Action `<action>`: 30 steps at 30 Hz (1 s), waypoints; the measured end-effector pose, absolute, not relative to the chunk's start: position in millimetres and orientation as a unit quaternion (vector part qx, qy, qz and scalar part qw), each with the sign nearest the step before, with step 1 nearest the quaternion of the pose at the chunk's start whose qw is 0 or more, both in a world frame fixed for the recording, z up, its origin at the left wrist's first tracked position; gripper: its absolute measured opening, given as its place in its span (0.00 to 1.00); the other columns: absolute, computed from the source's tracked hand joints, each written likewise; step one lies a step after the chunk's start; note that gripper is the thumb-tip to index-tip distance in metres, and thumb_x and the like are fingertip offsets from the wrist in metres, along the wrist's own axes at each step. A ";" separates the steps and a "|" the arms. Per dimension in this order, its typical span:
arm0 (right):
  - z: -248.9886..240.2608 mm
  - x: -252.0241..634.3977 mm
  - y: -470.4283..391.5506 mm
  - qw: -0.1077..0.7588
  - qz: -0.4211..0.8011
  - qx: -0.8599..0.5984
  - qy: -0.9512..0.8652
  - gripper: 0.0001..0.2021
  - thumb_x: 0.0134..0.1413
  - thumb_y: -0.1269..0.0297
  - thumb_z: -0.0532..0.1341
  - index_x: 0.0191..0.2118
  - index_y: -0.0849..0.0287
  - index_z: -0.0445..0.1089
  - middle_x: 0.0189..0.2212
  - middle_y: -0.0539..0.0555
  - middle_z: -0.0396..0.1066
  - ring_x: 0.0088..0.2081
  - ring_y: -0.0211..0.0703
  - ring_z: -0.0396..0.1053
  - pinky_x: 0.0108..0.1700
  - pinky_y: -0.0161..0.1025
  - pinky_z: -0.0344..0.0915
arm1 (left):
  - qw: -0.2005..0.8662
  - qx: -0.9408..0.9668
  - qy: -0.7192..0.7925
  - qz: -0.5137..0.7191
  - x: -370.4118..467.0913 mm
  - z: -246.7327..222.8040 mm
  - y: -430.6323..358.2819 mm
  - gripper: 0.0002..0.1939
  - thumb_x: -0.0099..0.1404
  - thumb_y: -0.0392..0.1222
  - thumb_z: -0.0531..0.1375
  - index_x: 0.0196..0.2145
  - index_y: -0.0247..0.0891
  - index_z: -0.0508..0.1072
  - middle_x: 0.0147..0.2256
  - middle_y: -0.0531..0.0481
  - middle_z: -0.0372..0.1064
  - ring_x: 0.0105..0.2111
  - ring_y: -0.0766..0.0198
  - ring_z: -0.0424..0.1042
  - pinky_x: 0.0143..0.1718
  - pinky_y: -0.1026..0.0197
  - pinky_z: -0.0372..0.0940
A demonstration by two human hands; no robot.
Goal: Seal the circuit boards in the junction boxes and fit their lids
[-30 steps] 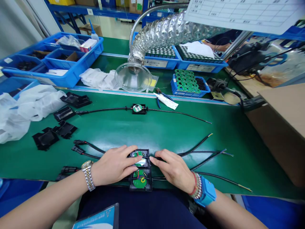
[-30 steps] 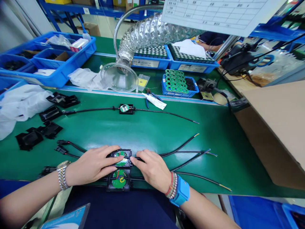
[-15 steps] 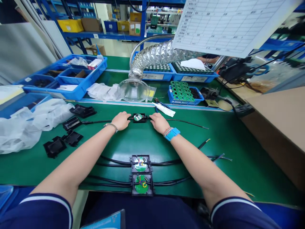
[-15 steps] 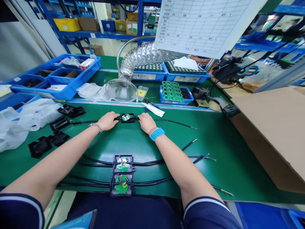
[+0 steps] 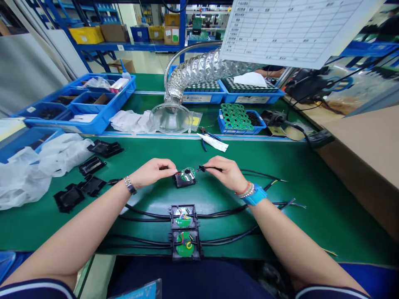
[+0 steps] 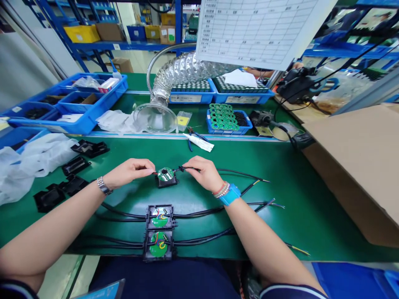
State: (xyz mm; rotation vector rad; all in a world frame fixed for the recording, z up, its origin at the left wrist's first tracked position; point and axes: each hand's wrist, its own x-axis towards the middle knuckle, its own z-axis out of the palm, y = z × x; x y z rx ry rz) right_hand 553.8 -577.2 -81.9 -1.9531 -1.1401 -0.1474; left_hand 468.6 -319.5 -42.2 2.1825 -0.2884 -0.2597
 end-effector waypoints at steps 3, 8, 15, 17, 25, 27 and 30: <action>-65.5 554.1 -580.4 0.382 -0.092 -0.786 -0.478 0.09 0.58 0.62 0.55 0.36 0.55 0.73 0.31 0.53 0.70 0.34 0.40 0.67 0.37 0.39 0.65 | 0.424 0.893 -0.126 -0.081 471.6 -38.3 -324.9 0.11 0.61 0.45 0.55 0.27 0.35 0.69 0.32 0.51 0.69 0.33 0.66 0.67 0.38 0.62 0.62; -52.2 532.8 -576.2 0.173 -0.190 -0.799 -0.544 0.15 0.61 0.69 0.48 0.35 0.58 0.73 0.26 0.55 0.66 0.28 0.41 0.59 0.30 0.39 0.55 | 0.179 0.968 -0.176 0.021 473.7 -55.7 -337.0 0.08 0.62 0.39 0.54 0.27 0.38 0.69 0.31 0.53 0.68 0.33 0.65 0.66 0.34 0.63 0.59; -65.9 503.7 -558.9 0.117 -0.198 -0.795 -0.561 0.13 0.60 0.72 0.49 0.32 0.62 0.70 0.22 0.54 0.60 0.27 0.41 0.54 0.27 0.39 0.46 | 0.043 0.975 -0.208 0.067 477.3 -67.3 -343.8 0.10 0.65 0.37 0.50 0.28 0.39 0.68 0.29 0.52 0.67 0.31 0.65 0.64 0.29 0.63 0.57; -71.2 501.3 -556.1 0.119 -0.206 -0.796 -0.557 0.12 0.59 0.73 0.50 0.31 0.63 0.69 0.22 0.54 0.60 0.27 0.40 0.54 0.27 0.39 0.46 | 0.035 0.974 -0.213 0.069 479.5 -68.8 -343.4 0.10 0.65 0.37 0.49 0.28 0.39 0.68 0.29 0.52 0.67 0.31 0.65 0.64 0.29 0.64 0.56; -81.1 499.3 -556.2 0.094 -0.187 -0.817 -0.537 0.10 0.58 0.72 0.52 0.31 0.63 0.69 0.22 0.55 0.63 0.27 0.41 0.57 0.27 0.38 0.48 | 0.041 0.958 -0.283 0.022 471.5 -71.5 -339.7 0.14 0.67 0.43 0.48 0.33 0.41 0.71 0.40 0.52 0.69 0.34 0.66 0.64 0.34 0.63 0.59; -83.1 499.4 -557.0 0.095 -0.177 -0.828 -0.524 0.10 0.59 0.70 0.52 0.31 0.62 0.69 0.23 0.54 0.64 0.27 0.41 0.58 0.27 0.38 0.49 | 0.033 0.948 -0.315 0.005 465.9 -71.6 -337.0 0.15 0.66 0.50 0.48 0.38 0.44 0.72 0.44 0.53 0.68 0.35 0.64 0.63 0.35 0.62 0.59; -86.2 499.1 -558.0 0.097 -0.158 -0.839 -0.511 0.10 0.59 0.69 0.52 0.32 0.61 0.70 0.24 0.54 0.66 0.28 0.41 0.59 0.28 0.37 0.51 | 0.009 0.940 -0.341 -0.006 459.6 -75.1 -334.1 0.19 0.64 0.56 0.49 0.46 0.49 0.70 0.49 0.55 0.67 0.36 0.61 0.61 0.33 0.61 0.58</action>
